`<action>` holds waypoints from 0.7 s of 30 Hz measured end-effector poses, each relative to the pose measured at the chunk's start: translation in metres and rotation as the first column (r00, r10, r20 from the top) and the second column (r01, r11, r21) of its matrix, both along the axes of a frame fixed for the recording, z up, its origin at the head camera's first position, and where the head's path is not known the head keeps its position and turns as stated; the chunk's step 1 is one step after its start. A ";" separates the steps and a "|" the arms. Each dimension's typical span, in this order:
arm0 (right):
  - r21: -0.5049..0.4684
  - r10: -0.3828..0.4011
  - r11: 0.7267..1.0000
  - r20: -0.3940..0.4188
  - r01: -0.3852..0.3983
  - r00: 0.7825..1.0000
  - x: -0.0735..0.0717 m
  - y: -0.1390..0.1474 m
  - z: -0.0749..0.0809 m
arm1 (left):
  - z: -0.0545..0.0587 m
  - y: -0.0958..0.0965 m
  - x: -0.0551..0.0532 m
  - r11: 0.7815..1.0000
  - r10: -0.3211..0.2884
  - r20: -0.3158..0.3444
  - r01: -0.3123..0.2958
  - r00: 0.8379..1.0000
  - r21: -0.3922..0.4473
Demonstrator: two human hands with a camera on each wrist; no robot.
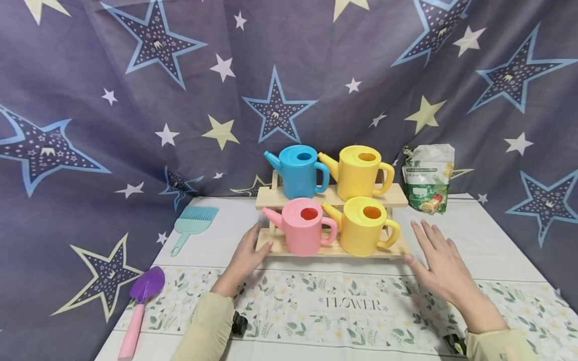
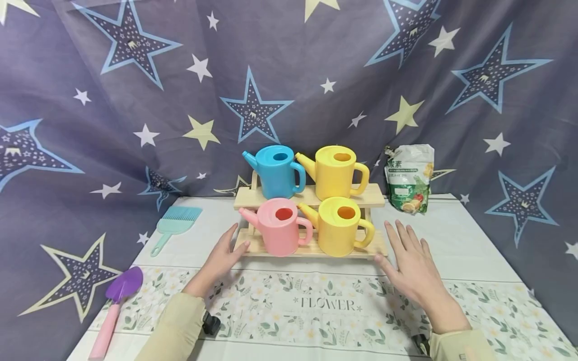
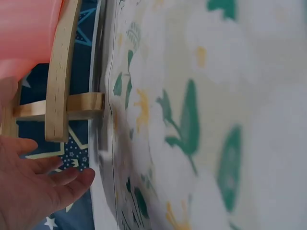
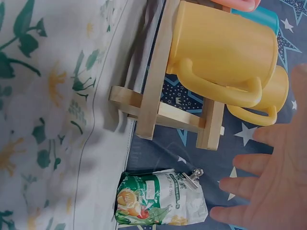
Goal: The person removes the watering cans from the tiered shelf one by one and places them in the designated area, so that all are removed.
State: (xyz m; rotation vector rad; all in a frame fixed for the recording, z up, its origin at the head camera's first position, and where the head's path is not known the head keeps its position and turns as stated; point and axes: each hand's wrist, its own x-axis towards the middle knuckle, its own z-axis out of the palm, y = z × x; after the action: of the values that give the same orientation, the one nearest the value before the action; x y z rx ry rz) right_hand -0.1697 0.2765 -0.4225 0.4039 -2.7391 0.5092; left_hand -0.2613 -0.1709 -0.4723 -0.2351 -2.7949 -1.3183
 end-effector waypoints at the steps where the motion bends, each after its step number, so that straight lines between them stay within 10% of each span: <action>1: -0.001 0.001 1.000 -0.005 -0.001 1.000 0.000 0.000 0.001 | 0.000 0.001 -0.002 1.000 0.013 0.014 -0.013 1.000 0.008; 21: -0.110 0.058 0.991 -0.138 -0.074 0.989 -0.006 0.005 0.012 | -0.008 0.015 -0.020 0.991 0.090 0.060 -0.096 0.994 0.098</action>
State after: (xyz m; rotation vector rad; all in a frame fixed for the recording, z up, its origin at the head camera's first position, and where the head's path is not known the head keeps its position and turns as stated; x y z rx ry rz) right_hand -0.1753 0.2817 -0.4102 0.4832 -2.5601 0.6301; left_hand -0.2816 -0.1559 -0.4802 -0.0644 -2.7359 -1.4600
